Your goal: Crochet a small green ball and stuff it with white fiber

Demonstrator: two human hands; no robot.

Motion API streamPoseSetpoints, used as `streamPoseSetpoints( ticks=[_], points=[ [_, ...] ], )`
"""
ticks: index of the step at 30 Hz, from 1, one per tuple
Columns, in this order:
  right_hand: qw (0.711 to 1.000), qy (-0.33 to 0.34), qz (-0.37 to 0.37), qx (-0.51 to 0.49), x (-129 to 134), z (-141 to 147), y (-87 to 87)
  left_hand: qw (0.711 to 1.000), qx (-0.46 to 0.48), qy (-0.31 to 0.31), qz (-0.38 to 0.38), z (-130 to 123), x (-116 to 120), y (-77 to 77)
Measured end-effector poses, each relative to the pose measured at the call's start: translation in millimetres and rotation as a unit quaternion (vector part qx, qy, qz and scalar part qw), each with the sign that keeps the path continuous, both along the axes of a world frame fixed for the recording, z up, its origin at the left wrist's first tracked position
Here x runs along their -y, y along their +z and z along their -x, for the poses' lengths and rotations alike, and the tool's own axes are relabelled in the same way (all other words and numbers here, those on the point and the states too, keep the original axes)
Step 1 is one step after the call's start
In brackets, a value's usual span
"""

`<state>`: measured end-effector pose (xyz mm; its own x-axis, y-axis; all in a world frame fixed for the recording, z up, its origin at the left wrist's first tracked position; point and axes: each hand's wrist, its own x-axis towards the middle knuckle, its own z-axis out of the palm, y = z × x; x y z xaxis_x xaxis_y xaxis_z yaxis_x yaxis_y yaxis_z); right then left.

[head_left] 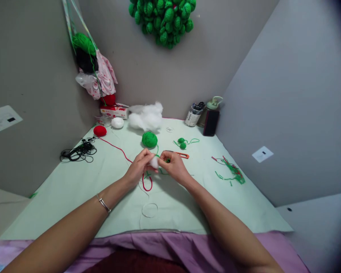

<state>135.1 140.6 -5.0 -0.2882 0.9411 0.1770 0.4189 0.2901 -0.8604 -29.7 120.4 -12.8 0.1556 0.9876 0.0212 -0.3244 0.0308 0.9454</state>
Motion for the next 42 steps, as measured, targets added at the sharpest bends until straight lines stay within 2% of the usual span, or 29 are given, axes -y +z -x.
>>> streamPoseSetpoints(
  ticks=[3, 7, 11, 16, 24, 29, 34, 39, 42],
  points=[
    [1.000, -0.004, 0.000, -0.004, -1.4, -4.5, 3.2, 1.000, 0.007, -0.023, 0.002, 2.3, 0.5, 4.8],
    [0.999, 0.039, -0.007, 0.000, 0.0, -9.7, 12.8, 1.000, -0.004, -0.023, 0.003, 4.2, -4.1, 3.3],
    [0.997, 0.076, -0.013, 0.023, 7.9, -7.3, 17.0, 0.999, -0.029, 0.026, -0.007, 1.2, -7.3, -3.9],
    [0.996, 0.067, -0.022, 0.051, 17.6, 2.8, 12.2, 0.996, -0.048, 0.079, -0.008, -2.7, -6.9, -11.0],
    [1.000, -0.015, -0.015, 0.021, -0.9, -1.3, 2.7, 1.000, 0.006, -0.005, 0.012, 3.3, -3.1, -0.1],
    [1.000, 0.009, -0.005, -0.011, -6.4, -8.6, 4.6, 1.000, -0.001, -0.019, -0.002, 3.0, -5.2, -2.3],
    [0.998, 0.061, -0.002, -0.019, 4.0, -5.3, 12.0, 0.999, -0.034, 0.025, -0.023, -0.9, -9.9, -11.8],
    [0.998, 0.050, 0.008, -0.040, 11.1, 2.8, 13.4, 0.990, -0.062, 0.109, -0.069, -3.8, -10.6, -12.0],
    [0.997, 0.036, 0.027, -0.063, 7.1, 4.6, 11.2, 0.985, -0.065, 0.131, -0.091, -5.6, -8.0, -9.4]
  ],
)
